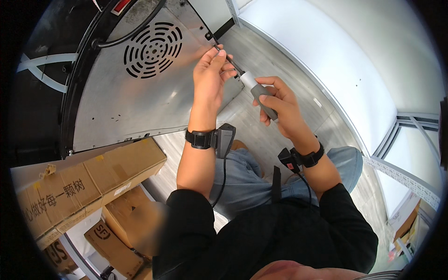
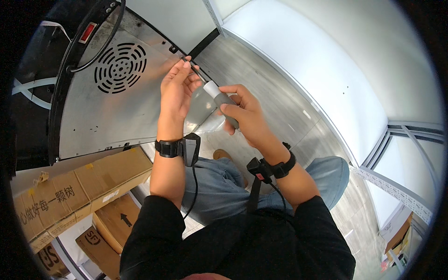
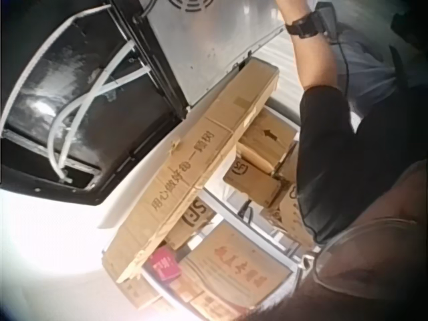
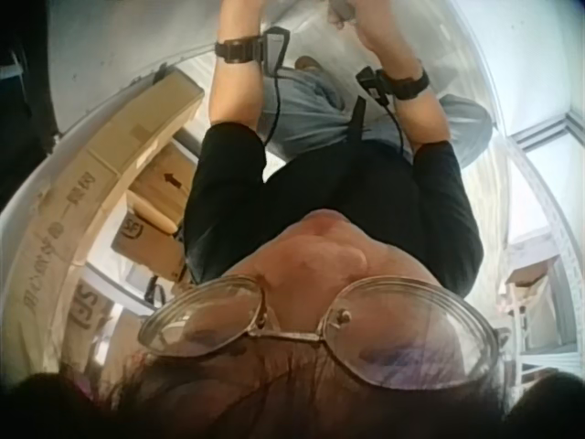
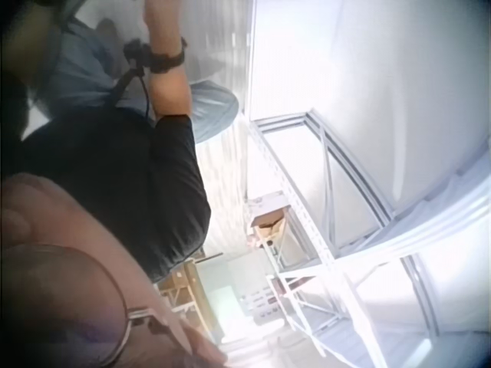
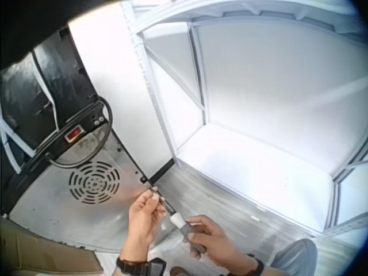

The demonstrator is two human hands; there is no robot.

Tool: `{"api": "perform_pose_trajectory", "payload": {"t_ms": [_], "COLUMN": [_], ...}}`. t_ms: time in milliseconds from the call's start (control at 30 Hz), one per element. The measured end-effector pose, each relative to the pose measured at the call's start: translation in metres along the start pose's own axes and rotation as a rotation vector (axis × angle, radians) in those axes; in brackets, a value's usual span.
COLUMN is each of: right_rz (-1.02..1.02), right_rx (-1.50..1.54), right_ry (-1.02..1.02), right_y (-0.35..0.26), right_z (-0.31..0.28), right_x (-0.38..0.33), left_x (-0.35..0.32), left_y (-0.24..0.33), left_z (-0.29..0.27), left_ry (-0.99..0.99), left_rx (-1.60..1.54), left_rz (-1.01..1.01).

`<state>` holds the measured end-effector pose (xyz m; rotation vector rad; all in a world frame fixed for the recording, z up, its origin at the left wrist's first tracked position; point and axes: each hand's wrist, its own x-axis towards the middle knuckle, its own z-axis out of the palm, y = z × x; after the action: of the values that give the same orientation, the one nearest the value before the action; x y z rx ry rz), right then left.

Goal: The person uses a screwdriver to remove screws from the back panel of a small appliance. They place the screws on a nearby shelf and then remove the back cover to expose the internal components.

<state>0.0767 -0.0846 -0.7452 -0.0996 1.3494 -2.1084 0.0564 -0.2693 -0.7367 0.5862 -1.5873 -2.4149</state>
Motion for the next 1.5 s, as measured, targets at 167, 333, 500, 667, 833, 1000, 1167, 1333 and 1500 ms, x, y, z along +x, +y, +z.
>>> {"api": "perform_pose_trajectory", "payload": {"t_ms": [167,333,500,667,833,1000,1167,1333,1500], "right_rz": [-0.133,-0.398,-0.419,0.043,0.196,-0.003,-0.242,-0.114,0.199], "right_rx": [-0.361,-0.746,-0.917,0.007,0.392,-0.046,-0.430,-0.411,0.293], "right_ry": [0.086,0.246,0.236,-0.093,-0.230,-0.018,0.112,0.086,-0.235], "right_y": [0.009,0.026,0.023,0.011,0.013,0.033,0.040,0.037,0.034], "right_z": [0.001,0.012,0.010,-0.009,-0.016,-0.006,-0.005,-0.002,-0.019], "right_x": [0.000,0.000,-0.002,0.002,0.001,0.000,0.002,0.004,0.009], "left_x": [0.004,0.006,0.004,0.010,0.009,0.004,0.007,0.010,0.006], "left_y": [-0.003,-0.010,-0.006,-0.011,-0.009,-0.006,-0.006,-0.008,-0.005], "left_z": [0.006,0.010,0.012,0.008,0.008,0.009,0.010,0.007,0.008], "left_ry": [0.062,0.158,0.168,0.139,0.123,0.119,0.165,0.150,0.126], "left_rx": [0.081,0.146,0.164,0.078,0.031,0.121,0.212,0.210,0.137], "left_rz": [0.034,0.084,0.076,0.109,0.080,0.089,0.111,0.112,0.091]}}
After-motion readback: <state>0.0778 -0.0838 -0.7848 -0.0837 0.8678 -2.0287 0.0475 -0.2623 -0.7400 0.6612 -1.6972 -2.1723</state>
